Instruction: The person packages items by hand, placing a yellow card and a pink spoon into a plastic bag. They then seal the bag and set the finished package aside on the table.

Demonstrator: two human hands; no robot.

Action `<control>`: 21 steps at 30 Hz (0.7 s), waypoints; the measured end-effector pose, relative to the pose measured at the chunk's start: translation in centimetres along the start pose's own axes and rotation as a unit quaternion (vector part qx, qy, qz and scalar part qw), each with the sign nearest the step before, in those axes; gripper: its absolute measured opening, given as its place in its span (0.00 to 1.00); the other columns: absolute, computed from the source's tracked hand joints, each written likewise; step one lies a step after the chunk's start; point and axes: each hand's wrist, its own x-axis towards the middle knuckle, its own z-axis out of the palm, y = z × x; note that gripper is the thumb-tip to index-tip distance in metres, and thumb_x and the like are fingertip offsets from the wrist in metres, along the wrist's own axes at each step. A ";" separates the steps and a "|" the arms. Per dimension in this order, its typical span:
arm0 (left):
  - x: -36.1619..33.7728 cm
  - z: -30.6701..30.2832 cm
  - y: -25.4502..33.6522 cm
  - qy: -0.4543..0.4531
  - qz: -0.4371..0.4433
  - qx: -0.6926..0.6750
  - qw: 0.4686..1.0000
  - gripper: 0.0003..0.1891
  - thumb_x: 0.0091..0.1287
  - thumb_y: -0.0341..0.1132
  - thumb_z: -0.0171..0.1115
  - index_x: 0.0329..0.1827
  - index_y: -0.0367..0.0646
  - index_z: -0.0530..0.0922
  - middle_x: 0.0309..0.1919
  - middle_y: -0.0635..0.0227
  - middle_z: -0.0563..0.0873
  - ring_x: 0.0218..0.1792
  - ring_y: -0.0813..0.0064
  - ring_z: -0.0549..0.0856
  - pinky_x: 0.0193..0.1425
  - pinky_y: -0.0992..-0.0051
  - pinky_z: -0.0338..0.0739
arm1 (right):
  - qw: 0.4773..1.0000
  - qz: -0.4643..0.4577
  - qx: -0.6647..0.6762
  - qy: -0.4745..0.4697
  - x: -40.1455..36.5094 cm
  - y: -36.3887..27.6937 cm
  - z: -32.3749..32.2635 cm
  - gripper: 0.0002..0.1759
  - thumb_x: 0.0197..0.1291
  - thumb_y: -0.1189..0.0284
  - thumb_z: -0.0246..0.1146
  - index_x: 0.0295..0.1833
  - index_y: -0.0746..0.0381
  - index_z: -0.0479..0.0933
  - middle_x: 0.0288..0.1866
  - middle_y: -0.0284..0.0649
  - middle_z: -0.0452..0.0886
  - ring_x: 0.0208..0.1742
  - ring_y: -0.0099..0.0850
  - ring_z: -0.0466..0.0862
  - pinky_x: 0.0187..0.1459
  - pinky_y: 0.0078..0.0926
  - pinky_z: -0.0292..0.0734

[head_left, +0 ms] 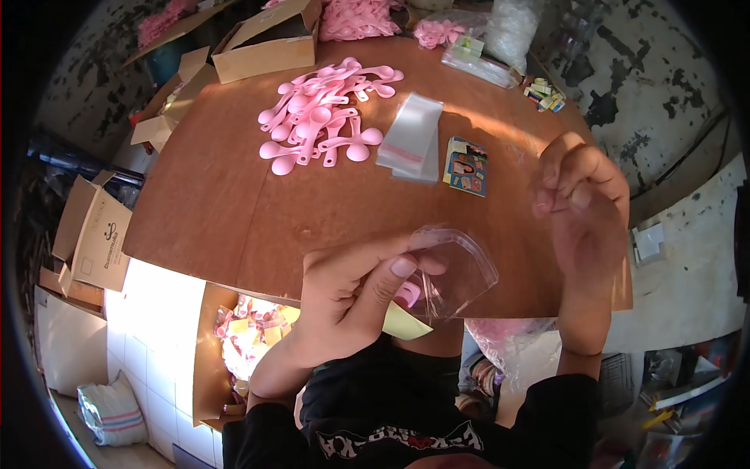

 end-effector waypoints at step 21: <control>0.6 1.6 -1.5 -0.026 -0.012 0.191 0.981 0.15 0.67 0.18 0.55 0.56 0.32 0.80 0.31 0.60 0.88 0.28 0.83 0.85 0.32 0.81 0.78 | 0.857 -0.141 -0.488 -0.093 -1.0 2.3 2.8 0.08 0.46 0.77 0.73 0.33 0.62 0.82 0.35 0.35 0.80 0.34 0.36 0.81 0.37 0.32 0.78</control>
